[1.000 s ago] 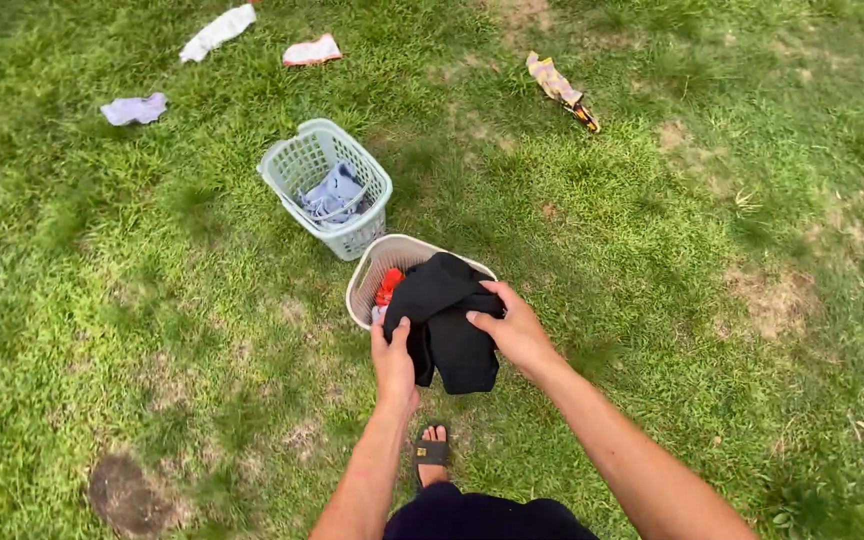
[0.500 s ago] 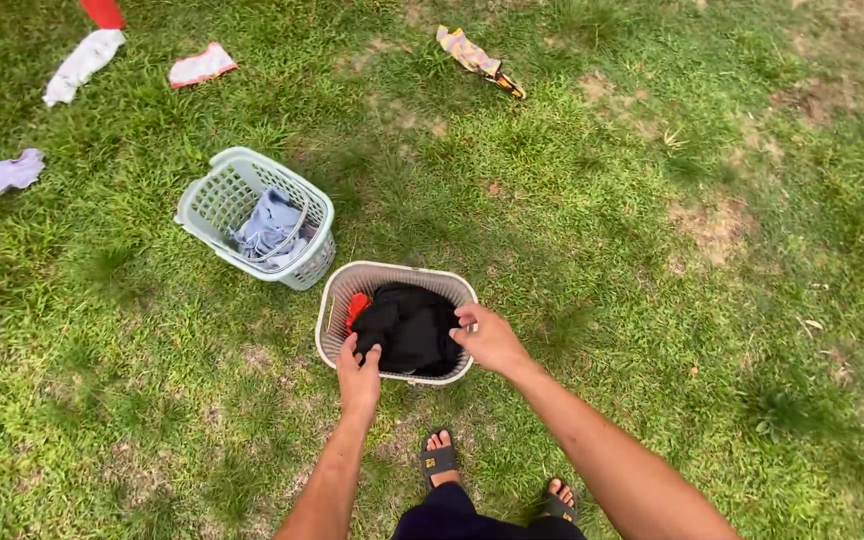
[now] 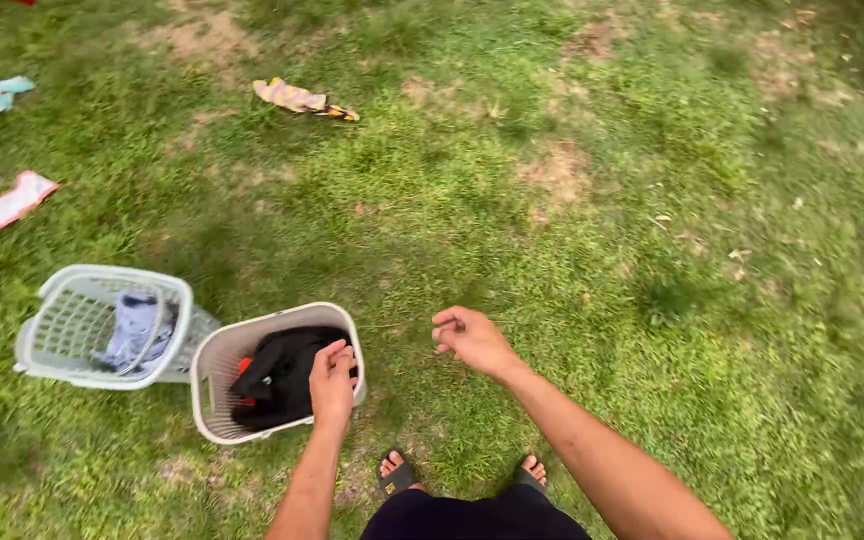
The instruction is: Collecting dried clothes from a clothesline and placing them into a laundry basket on the grass.
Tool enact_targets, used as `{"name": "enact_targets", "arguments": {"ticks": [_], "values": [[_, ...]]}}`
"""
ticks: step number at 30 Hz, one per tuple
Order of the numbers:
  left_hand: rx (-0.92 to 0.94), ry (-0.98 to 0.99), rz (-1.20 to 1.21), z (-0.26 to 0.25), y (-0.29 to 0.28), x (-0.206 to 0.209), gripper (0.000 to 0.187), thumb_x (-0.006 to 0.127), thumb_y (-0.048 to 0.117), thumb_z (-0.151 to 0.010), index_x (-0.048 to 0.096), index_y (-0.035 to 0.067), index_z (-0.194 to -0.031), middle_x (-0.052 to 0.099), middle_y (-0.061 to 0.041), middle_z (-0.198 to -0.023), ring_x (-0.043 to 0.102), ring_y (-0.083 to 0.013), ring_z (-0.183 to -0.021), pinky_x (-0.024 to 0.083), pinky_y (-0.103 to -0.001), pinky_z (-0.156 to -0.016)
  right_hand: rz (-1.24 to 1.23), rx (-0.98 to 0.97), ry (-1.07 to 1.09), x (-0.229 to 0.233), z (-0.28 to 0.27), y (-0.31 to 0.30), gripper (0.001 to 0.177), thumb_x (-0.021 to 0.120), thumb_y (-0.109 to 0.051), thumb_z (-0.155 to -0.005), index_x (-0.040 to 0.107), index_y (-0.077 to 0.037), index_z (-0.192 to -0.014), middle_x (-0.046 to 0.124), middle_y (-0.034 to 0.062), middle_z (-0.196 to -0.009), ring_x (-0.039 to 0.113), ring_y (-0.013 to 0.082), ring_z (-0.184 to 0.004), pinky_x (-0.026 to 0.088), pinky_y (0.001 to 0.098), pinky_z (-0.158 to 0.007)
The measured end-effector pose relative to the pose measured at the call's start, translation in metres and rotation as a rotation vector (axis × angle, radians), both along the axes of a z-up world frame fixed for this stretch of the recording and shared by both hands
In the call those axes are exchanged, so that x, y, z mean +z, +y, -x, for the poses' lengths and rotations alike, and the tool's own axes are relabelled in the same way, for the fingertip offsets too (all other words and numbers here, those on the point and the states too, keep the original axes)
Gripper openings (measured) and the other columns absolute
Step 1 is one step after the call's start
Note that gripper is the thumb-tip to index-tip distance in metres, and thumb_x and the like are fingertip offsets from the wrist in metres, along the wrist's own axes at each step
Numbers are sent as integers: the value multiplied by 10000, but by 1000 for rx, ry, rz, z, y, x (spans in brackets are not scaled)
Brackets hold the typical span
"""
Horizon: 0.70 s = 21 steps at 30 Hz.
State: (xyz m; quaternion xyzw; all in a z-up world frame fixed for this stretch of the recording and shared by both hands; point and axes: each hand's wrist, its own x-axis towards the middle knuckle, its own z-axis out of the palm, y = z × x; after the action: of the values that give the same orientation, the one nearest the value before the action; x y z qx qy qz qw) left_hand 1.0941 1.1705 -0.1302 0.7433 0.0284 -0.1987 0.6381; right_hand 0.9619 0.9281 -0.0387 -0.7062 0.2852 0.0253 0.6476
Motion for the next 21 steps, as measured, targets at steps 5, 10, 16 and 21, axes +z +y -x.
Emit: {"name": "enact_targets", "arguments": {"ticks": [5, 10, 16, 21], "values": [[-260, -45, 48, 67, -134, 33, 320, 636, 239, -981, 649, 82, -1260, 703, -35, -1094, 655, -123, -965, 528, -310, -763, 49, -209, -110, 20, 117, -109, 328, 640, -159, -925, 650, -65, -1239, 738, 41, -1007, 733, 134, -857, 554, 294, -701], [-526, -77, 159, 168, -284, 88, 314, 607, 206, -971, 638, 76, -1255, 717, -26, -1134, 674, -119, -982, 535, -302, -769, 68, -457, -226, 54, 255, -198, 320, 593, -138, -943, 639, -51, -1248, 750, 52, -1043, 710, 135, -874, 570, 291, -730], [-835, -86, 262, 298, -419, 134, 286, 567, 145, -988, 608, 63, -1258, 724, -59, -1189, 689, -141, -998, 554, -301, -800, 90, -775, -244, 88, 406, -251, 290, 588, -118, -956, 643, -54, -1234, 753, 61, -1048, 716, 145, -884, 565, 290, -744], [-1112, -102, 324, 393, -508, 156, 284, 563, 153, -1004, 606, 51, -1266, 725, -82, -1174, 698, -147, -989, 564, -298, -797, 95, -1027, -225, 100, 504, -283, 295, 578, -102, -951, 642, -54, -1235, 761, 73, -1052, 734, 152, -894, 552, 290, -715]]}}
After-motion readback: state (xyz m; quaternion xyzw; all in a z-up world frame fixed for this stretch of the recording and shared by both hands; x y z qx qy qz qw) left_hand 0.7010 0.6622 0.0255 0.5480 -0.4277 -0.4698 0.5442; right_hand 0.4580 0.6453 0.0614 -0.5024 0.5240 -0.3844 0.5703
